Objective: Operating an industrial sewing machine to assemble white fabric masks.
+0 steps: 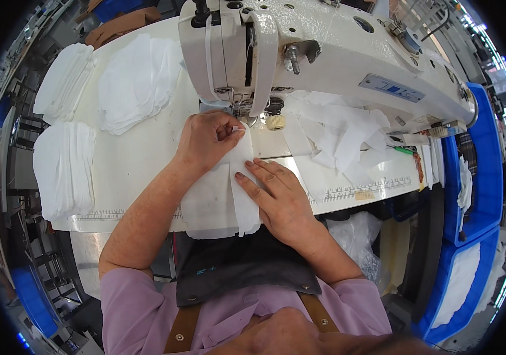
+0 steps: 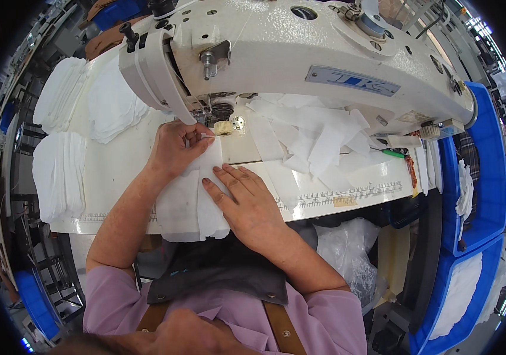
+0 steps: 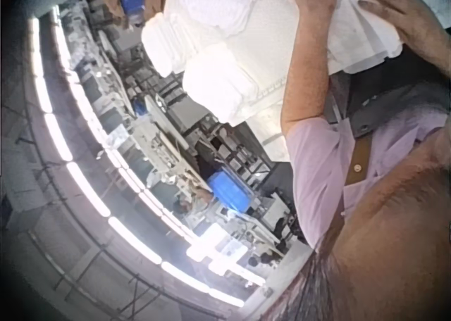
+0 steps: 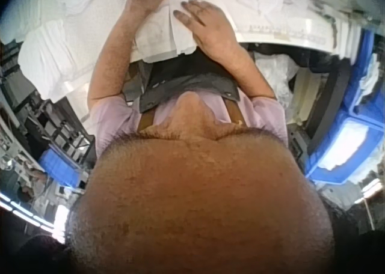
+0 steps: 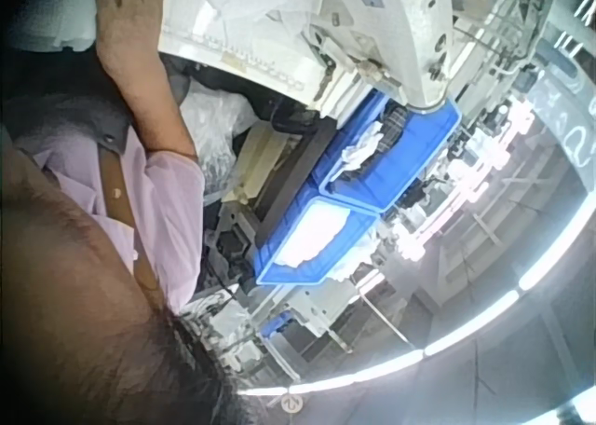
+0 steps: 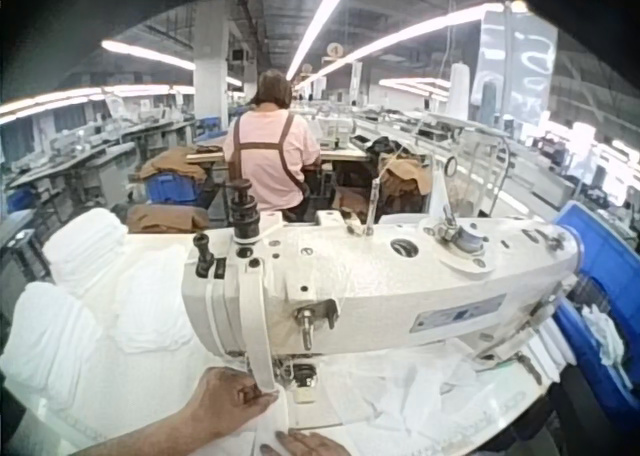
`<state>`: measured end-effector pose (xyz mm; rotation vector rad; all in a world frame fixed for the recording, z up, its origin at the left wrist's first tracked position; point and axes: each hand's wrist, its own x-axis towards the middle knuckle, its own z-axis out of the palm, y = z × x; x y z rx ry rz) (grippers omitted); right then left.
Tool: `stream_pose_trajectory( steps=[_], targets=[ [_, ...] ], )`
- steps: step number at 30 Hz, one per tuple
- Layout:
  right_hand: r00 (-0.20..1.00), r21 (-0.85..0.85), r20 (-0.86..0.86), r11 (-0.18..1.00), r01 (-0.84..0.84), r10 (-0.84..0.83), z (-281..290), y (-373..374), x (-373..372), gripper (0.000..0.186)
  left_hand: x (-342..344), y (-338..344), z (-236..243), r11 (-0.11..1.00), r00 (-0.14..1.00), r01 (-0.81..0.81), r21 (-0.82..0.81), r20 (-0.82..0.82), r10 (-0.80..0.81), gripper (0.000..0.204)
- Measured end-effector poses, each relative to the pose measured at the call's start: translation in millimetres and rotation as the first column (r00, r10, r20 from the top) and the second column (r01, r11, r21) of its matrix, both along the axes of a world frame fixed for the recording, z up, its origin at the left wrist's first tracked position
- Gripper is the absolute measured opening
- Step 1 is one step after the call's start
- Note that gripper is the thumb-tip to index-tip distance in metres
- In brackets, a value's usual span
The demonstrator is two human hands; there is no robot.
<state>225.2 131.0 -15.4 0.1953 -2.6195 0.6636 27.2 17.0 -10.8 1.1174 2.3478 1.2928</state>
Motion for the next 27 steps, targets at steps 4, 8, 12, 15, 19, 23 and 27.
stream_pose_trajectory(
  steps=[4,8,12,15,19,23,27],
  targets=[
    [1.0,0.007,0.01,1.0,-0.003,0.003,1,0,0,0.056,0,-1,-1,1.0,0.999,0.005,-0.006,-0.045,-0.006,0.016],
    [1.0,0.0,0.03,1.0,-0.001,0.001,3,0,1,0.055,1,0,-2,1.0,0.997,-0.012,-0.013,-0.077,0.011,0.015],
    [0.999,-0.006,0.037,1.0,0.008,-0.007,2,0,0,0.053,3,-1,-2,0.999,0.996,-0.017,-0.028,-0.087,0.014,0.019],
    [0.999,-0.001,0.044,1.0,0.014,-0.014,1,1,0,0.053,7,-3,-2,0.996,0.976,-0.064,0.063,-0.202,0.075,0.022],
    [0.996,0.072,0.084,0.997,0.018,-0.024,10,1,-1,0.052,8,-18,-3,0.97,0.681,0.22,-0.107,-0.695,-0.231,0.026],
    [0.995,0.147,0.094,0.989,0.013,-0.027,13,1,-11,0.052,12,-29,8,0.966,0.72,0.203,-0.159,-0.644,-0.257,0.027],
    [0.997,0.155,0.069,0.988,0.008,-0.019,12,1,-27,0.051,2,-32,7,0.97,0.716,0.158,-0.187,-0.654,-0.243,0.027]
  ],
)
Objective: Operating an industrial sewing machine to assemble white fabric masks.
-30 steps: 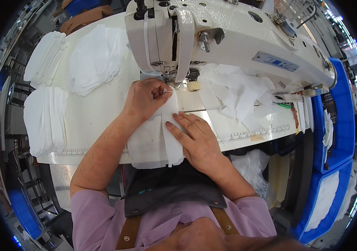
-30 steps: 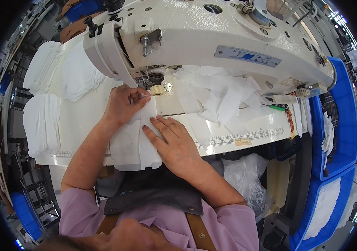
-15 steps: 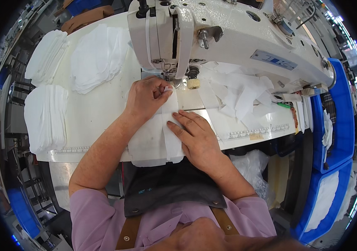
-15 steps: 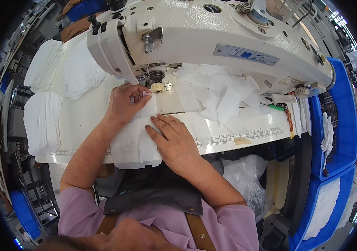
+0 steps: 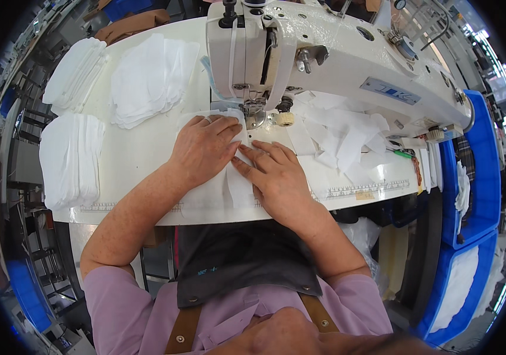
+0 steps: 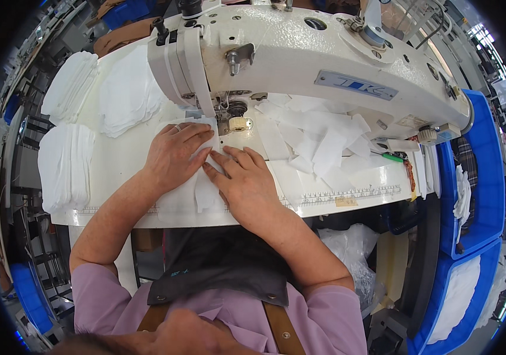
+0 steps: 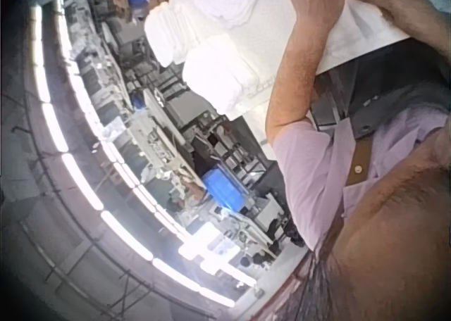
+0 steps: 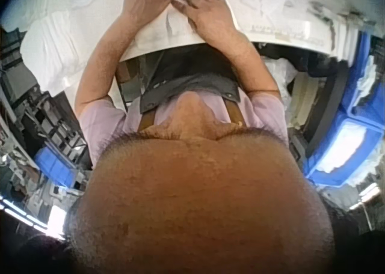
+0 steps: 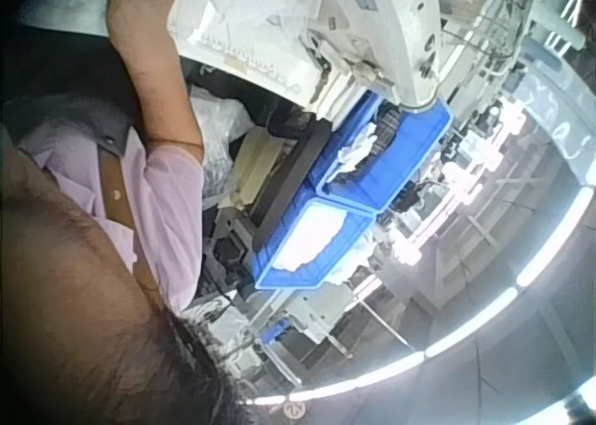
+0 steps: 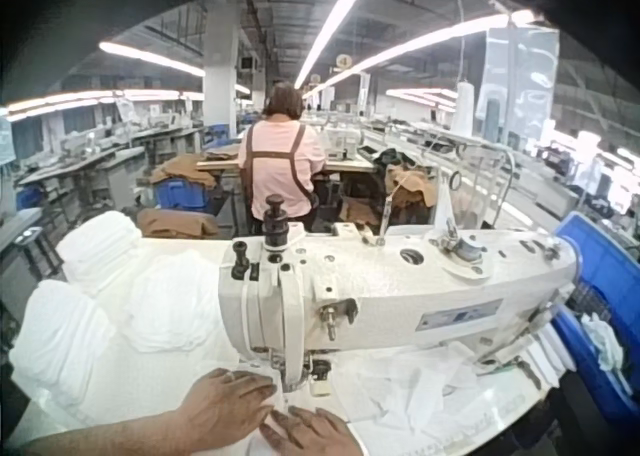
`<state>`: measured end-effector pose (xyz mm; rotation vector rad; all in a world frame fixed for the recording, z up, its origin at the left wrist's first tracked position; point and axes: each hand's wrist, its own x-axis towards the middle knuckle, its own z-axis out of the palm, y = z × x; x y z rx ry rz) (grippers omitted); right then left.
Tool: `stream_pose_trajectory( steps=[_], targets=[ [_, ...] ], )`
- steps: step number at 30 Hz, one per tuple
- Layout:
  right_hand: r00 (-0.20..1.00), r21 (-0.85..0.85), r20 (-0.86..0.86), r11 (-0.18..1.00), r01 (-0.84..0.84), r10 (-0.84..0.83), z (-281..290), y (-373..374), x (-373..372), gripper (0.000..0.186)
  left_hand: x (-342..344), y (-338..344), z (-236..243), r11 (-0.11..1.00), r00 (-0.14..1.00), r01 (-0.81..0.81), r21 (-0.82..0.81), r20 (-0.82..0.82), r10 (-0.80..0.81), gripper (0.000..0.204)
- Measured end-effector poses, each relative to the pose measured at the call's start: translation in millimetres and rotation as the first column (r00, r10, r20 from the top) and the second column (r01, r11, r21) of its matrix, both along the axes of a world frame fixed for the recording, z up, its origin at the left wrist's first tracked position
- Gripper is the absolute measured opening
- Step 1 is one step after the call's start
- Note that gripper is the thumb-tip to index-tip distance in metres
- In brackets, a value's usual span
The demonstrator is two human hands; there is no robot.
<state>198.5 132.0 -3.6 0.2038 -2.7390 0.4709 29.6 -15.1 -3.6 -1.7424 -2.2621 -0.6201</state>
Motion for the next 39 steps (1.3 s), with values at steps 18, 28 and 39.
stream_pose_trajectory(
  steps=[18,28,39],
  targets=[
    [0.998,0.027,0.027,0.998,0.058,-0.059,-2,0,-7,0.05,-15,10,-11,0.992,0.999,-0.004,0.127,0.052,-0.003,0.027],
    [0.999,-0.022,0.022,0.999,0.046,-0.046,-4,1,-3,0.053,7,-14,29,0.99,0.984,0.093,-0.105,0.163,-0.075,0.055],
    [0.997,-0.245,-0.035,0.968,0.052,-0.062,-4,-3,49,0.051,72,-43,-2,0.981,0.99,0.06,0.186,0.113,-0.082,0.024]
  ],
)
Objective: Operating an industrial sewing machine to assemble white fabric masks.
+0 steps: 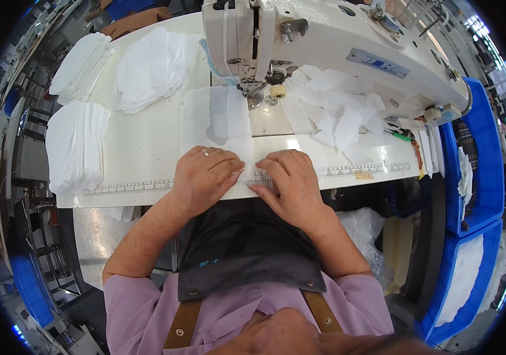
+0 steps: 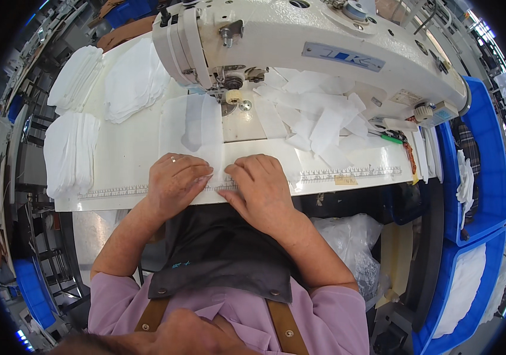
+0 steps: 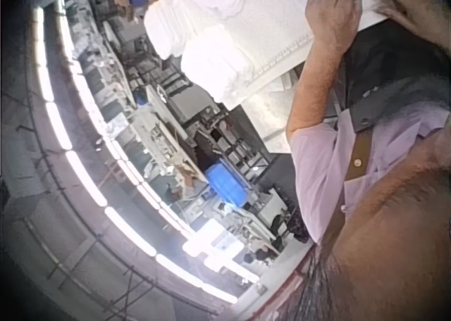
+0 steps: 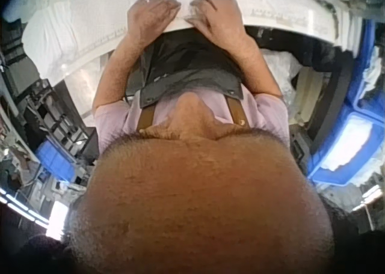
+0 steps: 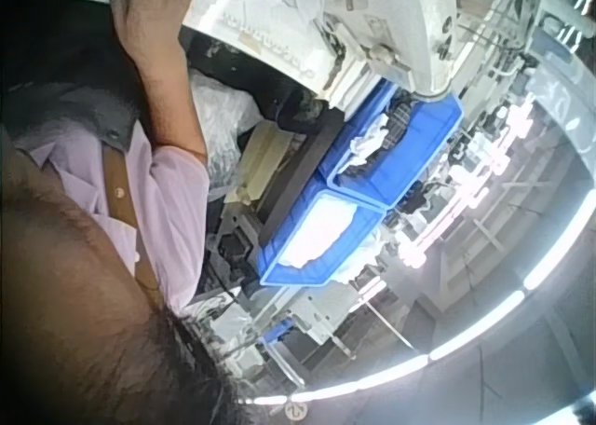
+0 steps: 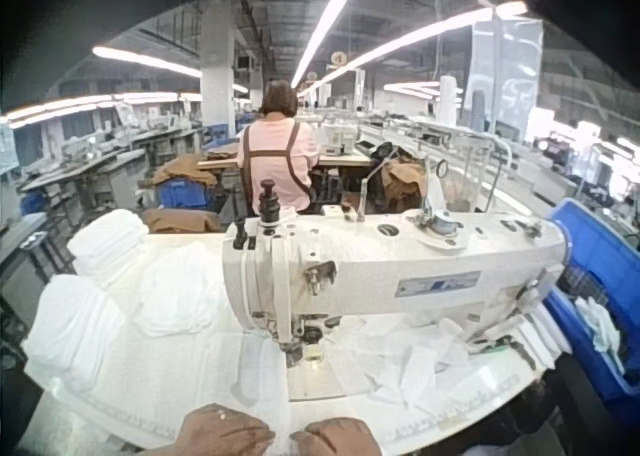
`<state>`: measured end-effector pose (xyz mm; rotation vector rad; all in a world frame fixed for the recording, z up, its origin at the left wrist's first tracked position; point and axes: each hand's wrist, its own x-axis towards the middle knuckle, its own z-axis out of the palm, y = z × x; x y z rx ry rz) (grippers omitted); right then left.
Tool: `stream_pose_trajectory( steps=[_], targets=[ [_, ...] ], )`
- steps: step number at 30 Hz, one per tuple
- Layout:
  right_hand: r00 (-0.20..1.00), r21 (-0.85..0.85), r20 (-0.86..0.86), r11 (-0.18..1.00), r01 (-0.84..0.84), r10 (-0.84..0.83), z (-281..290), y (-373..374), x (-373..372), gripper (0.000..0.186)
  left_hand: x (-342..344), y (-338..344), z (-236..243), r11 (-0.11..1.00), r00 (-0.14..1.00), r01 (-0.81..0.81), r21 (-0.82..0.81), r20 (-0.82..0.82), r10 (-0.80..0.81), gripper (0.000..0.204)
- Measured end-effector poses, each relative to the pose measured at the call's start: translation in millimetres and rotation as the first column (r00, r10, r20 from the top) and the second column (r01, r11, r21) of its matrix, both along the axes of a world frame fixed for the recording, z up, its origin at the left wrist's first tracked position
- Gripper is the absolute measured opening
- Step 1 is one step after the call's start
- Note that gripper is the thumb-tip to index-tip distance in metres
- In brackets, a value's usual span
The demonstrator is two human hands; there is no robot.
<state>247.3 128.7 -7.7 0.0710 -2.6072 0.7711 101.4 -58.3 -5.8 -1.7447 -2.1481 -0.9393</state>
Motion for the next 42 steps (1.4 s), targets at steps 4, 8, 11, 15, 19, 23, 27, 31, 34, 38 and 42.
stream_pose_trajectory(
  steps=[4,8,11,15,19,23,27,31,34,38,42],
  targets=[
    [0.997,0.117,-0.042,0.991,-0.063,0.069,4,-6,12,0.051,1,1,10,1.0,0.998,0.004,0.017,-0.059,-0.003,0.021],
    [0.994,0.128,-0.067,0.988,-0.083,0.092,-1,-5,15,0.046,2,4,10,0.997,0.993,0.064,-0.042,-0.101,-0.068,0.019],
    [0.991,0.121,-0.082,0.988,-0.094,0.104,-2,-4,15,0.044,3,5,6,0.996,0.992,0.069,-0.054,-0.103,-0.074,0.02],
    [0.991,0.115,-0.08,0.989,-0.097,0.106,-2,-4,14,0.043,5,7,5,0.995,0.989,0.07,-0.074,-0.127,-0.079,0.019],
    [0.992,0.113,-0.073,0.989,-0.099,0.108,-1,-3,13,0.042,4,8,7,0.993,0.989,0.081,-0.089,-0.115,-0.091,0.02],
    [0.988,0.073,-0.027,0.986,-0.152,0.155,4,5,12,0.038,4,5,4,0.992,0.989,0.076,-0.096,-0.121,-0.088,0.021],
    [0.992,0.085,-0.099,0.994,-0.069,0.077,8,4,-5,0.033,1,4,15,0.985,0.991,0.134,-0.109,0.008,-0.134,0.022],
    [0.986,0.129,-0.005,0.978,-0.164,0.166,9,1,-15,0.033,-23,-3,13,0.963,0.968,0.188,-0.192,0.202,-0.149,0.024],
    [0.983,0.187,0.003,0.966,-0.18,0.183,12,1,-18,0.031,-52,14,9,0.972,0.994,0.103,-0.212,0.048,-0.095,0.031],
    [0.984,0.199,0.006,0.964,-0.178,0.18,17,4,-17,0.027,-63,28,11,0.968,0.998,0.054,-0.246,0.002,-0.055,0.039],
    [0.983,0.205,0.024,0.961,-0.183,0.182,20,8,-20,0.027,-61,28,10,0.964,0.999,0.05,-0.262,0.0,-0.052,0.042]
  ],
)
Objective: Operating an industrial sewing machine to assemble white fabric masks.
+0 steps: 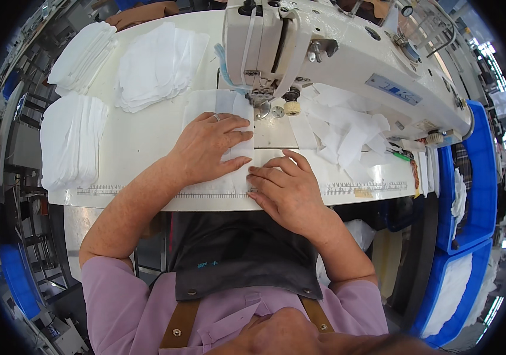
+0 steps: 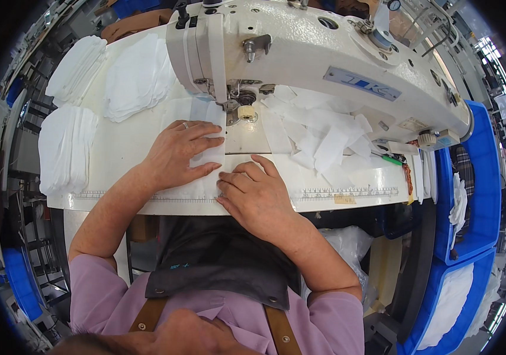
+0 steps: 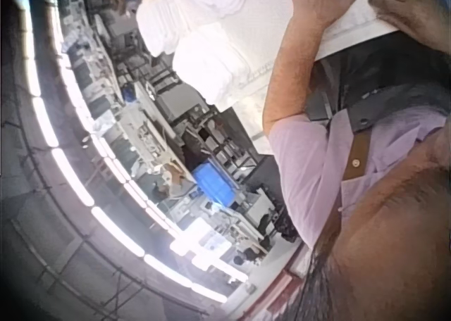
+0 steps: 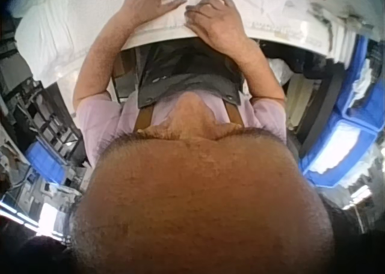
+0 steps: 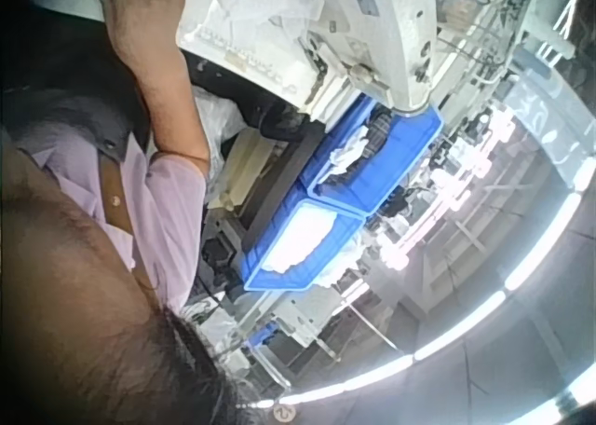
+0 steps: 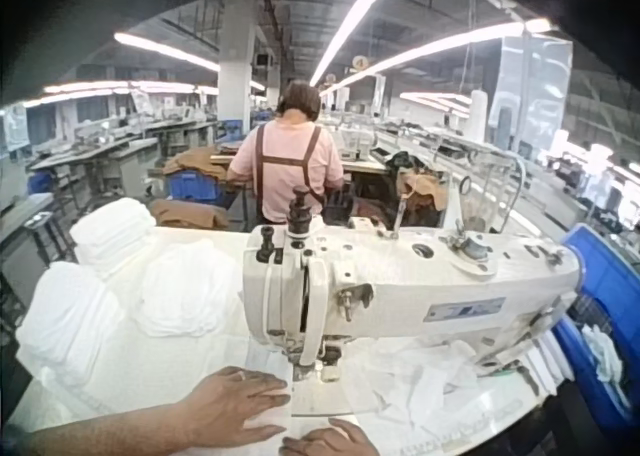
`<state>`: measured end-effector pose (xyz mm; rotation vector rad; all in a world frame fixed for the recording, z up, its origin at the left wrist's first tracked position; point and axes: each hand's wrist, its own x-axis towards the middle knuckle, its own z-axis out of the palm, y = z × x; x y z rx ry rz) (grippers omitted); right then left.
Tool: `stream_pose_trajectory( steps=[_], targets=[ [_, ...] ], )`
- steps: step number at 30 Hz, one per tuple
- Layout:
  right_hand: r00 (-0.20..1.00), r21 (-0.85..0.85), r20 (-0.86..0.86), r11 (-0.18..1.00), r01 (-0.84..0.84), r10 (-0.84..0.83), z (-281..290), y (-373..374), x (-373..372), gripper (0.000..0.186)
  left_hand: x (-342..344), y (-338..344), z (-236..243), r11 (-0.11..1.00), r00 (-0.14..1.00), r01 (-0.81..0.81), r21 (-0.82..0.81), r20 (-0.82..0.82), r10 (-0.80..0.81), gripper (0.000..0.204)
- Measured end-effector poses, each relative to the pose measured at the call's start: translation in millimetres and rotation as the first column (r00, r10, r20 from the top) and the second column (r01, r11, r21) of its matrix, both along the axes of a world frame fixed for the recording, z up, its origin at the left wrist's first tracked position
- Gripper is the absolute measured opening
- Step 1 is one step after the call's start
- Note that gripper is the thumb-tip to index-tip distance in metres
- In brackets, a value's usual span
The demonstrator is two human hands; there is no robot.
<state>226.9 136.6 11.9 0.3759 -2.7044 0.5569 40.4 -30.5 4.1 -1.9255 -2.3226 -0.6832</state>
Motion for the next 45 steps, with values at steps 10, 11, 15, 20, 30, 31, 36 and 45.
stream_pose_trajectory(
  steps=[10,11,15,20,30,31,36,45],
  targets=[
    [0.999,0.075,-0.002,0.996,0.045,-0.045,2,16,-35,0.036,-7,2,-7,1.0,0.997,-0.002,0.014,-0.074,0.003,0.043],
    [0.999,0.079,-0.004,0.996,0.039,-0.039,2,16,-39,0.036,-8,2,-7,1.0,0.998,-0.01,-0.01,-0.06,0.01,0.043],
    [0.997,0.11,-0.009,0.991,0.073,-0.072,0,17,-52,0.04,-25,11,-14,0.999,0.999,-0.029,0.031,-0.032,0.03,0.042],
    [0.991,0.143,-0.001,0.98,0.135,-0.136,-6,16,-60,0.048,-47,25,-16,0.995,0.998,-0.066,0.075,0.01,0.065,0.031],
    [0.989,0.136,-0.034,0.98,0.148,-0.144,-12,16,-61,0.053,-104,48,-9,0.848,0.816,-0.481,0.222,-0.24,0.526,0.032],
    [0.989,0.137,-0.049,0.979,0.148,-0.143,-13,16,-62,0.053,-109,51,-9,0.797,0.722,-0.562,0.221,-0.338,0.603,0.03],
    [0.988,0.134,-0.084,0.982,0.137,-0.126,-11,15,-63,0.053,-106,58,-24,0.82,0.711,-0.536,0.2,-0.417,0.566,0.025],
    [0.987,0.162,-0.067,0.974,0.157,-0.147,-17,16,-59,0.056,-120,26,24,0.7,0.875,-0.471,0.536,0.187,0.446,0.033]
  ],
)
